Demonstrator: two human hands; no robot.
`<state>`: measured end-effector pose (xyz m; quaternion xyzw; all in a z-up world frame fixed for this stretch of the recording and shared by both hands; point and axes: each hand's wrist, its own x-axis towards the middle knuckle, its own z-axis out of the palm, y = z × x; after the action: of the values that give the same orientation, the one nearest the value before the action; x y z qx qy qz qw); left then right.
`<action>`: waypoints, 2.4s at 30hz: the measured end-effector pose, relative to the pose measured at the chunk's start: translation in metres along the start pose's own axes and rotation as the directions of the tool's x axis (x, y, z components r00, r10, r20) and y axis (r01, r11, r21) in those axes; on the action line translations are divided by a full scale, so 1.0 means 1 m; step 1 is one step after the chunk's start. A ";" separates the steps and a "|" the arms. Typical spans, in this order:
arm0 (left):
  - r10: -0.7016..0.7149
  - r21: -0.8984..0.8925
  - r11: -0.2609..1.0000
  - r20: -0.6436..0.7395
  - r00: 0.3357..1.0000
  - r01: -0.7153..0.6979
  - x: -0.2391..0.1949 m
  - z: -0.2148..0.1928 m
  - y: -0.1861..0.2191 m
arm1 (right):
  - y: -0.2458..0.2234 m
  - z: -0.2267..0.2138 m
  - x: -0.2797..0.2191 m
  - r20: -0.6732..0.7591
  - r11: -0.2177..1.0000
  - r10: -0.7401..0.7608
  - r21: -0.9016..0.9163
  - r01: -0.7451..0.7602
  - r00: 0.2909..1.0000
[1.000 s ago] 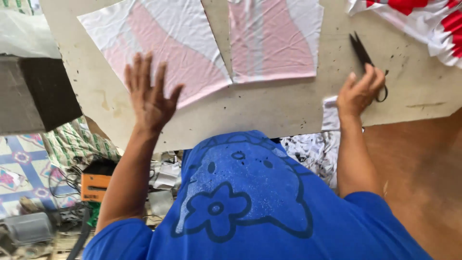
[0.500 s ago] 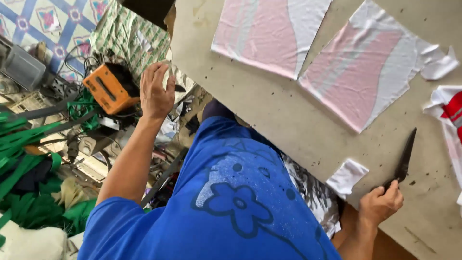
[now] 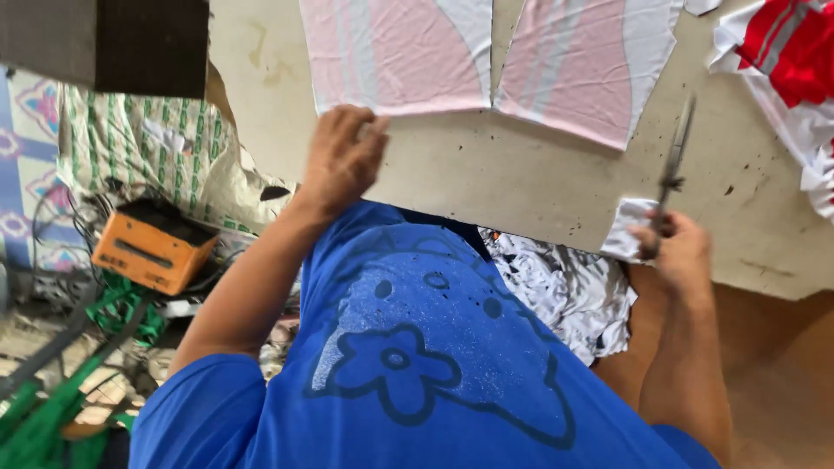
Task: Cutting out garment patterns from printed fabric using scissors on a cutting table
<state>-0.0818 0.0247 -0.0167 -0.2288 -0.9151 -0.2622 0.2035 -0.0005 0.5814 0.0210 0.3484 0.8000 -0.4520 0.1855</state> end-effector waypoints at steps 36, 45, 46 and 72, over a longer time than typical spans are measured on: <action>0.160 -0.117 0.981 0.025 0.987 -0.156 0.073 0.113 0.019 | -0.140 0.203 -0.072 0.413 0.983 0.173 -0.122 -0.134 0.894; 0.154 -0.150 0.977 0.005 0.988 -0.151 0.077 0.115 0.020 | -0.133 0.213 -0.067 0.338 0.965 0.150 -0.256 -0.063 0.929; 0.160 -0.148 0.977 0.010 0.987 -0.157 0.077 0.115 0.020 | -0.131 0.214 -0.066 0.332 0.966 0.136 -0.254 -0.051 0.933; 0.186 -0.110 0.978 0.087 0.979 -0.176 0.070 0.126 0.016 | -0.116 0.206 -0.058 0.357 0.974 0.106 -0.227 -0.024 0.928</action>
<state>-0.1624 0.1308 -0.0747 -0.3337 -0.8847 -0.2774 0.1704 -0.0481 0.3425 0.0178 0.2616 0.7841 -0.4117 0.3837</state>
